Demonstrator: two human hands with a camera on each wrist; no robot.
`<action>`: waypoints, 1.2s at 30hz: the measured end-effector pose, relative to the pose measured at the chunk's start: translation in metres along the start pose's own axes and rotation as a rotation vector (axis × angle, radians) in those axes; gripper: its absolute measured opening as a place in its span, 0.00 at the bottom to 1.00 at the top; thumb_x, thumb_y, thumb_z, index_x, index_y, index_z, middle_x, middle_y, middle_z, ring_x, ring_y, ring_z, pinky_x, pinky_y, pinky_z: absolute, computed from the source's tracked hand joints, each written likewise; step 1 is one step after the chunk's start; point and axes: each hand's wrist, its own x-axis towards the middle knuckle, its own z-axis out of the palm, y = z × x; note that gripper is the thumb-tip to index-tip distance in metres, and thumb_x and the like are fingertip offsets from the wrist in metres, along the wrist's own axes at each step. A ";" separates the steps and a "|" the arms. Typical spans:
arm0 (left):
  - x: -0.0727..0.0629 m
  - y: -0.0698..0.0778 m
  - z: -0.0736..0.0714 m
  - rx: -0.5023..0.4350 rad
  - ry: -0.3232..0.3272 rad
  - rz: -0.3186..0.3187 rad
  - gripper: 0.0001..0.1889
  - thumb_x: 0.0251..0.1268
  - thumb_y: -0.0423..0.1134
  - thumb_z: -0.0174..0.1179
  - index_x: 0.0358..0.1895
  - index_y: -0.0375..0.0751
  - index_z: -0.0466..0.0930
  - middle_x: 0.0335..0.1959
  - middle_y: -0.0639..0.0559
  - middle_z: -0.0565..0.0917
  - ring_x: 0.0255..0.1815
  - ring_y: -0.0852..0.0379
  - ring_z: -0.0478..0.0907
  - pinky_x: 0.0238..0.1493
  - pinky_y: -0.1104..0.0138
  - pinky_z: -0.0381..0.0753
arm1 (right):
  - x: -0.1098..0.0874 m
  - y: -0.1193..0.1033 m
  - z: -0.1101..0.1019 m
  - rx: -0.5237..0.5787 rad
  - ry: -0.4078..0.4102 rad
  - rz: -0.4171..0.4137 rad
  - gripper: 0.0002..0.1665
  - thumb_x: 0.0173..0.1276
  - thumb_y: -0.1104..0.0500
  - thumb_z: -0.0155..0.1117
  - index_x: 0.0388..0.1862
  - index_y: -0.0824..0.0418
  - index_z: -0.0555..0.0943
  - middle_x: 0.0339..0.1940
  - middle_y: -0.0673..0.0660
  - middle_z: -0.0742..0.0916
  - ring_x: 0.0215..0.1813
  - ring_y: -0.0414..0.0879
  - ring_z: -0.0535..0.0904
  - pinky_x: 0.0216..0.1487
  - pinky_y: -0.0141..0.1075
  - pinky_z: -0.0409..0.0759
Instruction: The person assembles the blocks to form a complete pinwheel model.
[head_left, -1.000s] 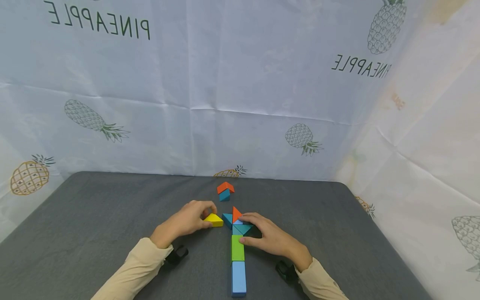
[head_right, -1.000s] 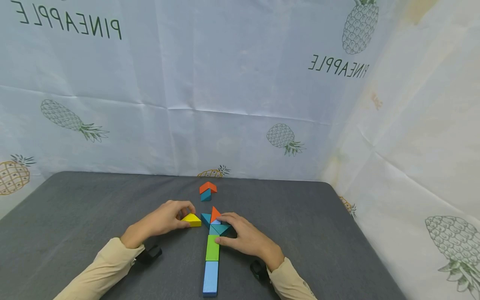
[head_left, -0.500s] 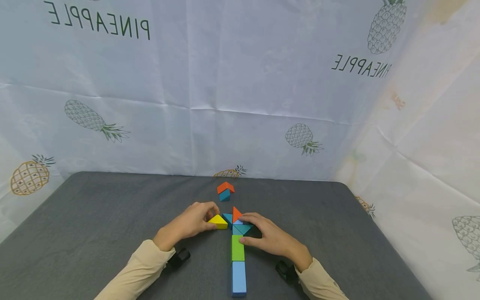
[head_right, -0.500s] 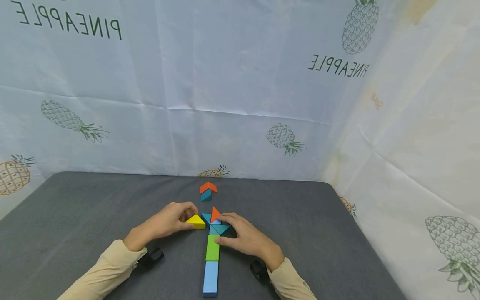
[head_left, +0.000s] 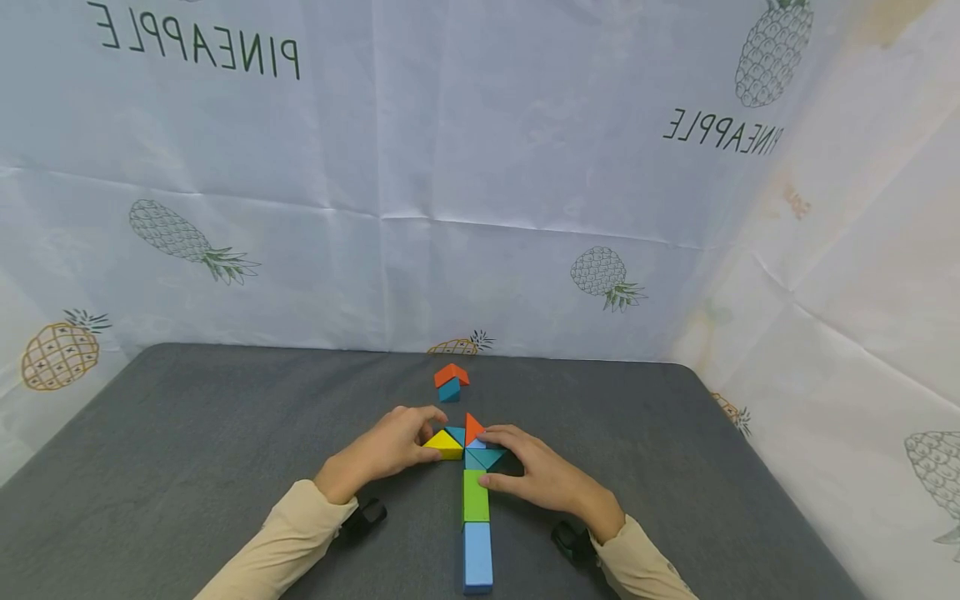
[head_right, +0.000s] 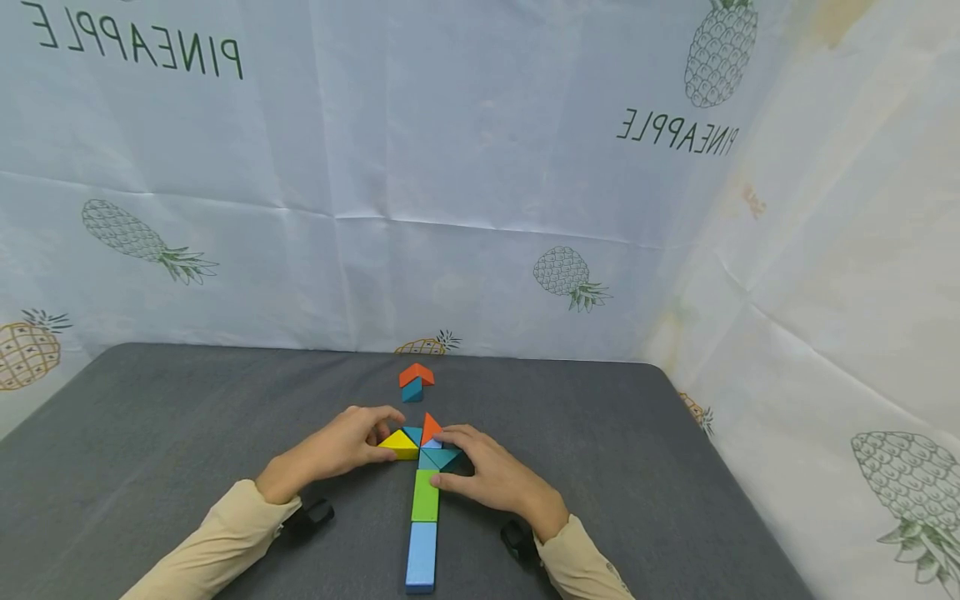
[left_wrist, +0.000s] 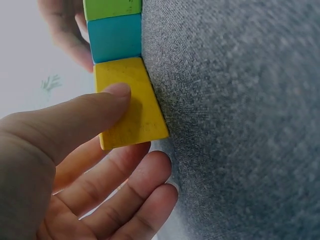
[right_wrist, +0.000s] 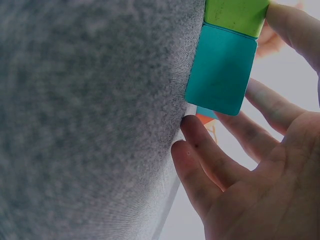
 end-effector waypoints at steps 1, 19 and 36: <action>0.000 0.000 0.000 0.003 0.000 -0.003 0.23 0.58 0.35 0.71 0.57 0.34 0.79 0.35 0.51 0.84 0.31 0.61 0.76 0.34 0.66 0.78 | 0.000 0.000 0.000 0.000 0.000 -0.001 0.38 0.70 0.37 0.61 0.74 0.50 0.68 0.75 0.52 0.70 0.74 0.50 0.68 0.70 0.55 0.69; 0.002 0.004 0.002 0.011 0.012 -0.025 0.20 0.59 0.35 0.71 0.54 0.36 0.80 0.34 0.51 0.83 0.31 0.61 0.76 0.34 0.66 0.78 | 0.000 0.001 0.001 -0.009 0.001 -0.010 0.38 0.71 0.38 0.60 0.74 0.53 0.68 0.75 0.55 0.70 0.73 0.53 0.69 0.69 0.55 0.70; -0.002 0.001 -0.002 -0.018 0.009 0.023 0.20 0.61 0.41 0.70 0.55 0.37 0.82 0.38 0.50 0.86 0.36 0.60 0.79 0.36 0.67 0.80 | 0.000 0.000 0.000 -0.005 -0.010 0.006 0.39 0.71 0.37 0.60 0.74 0.52 0.68 0.75 0.53 0.70 0.74 0.51 0.68 0.69 0.55 0.70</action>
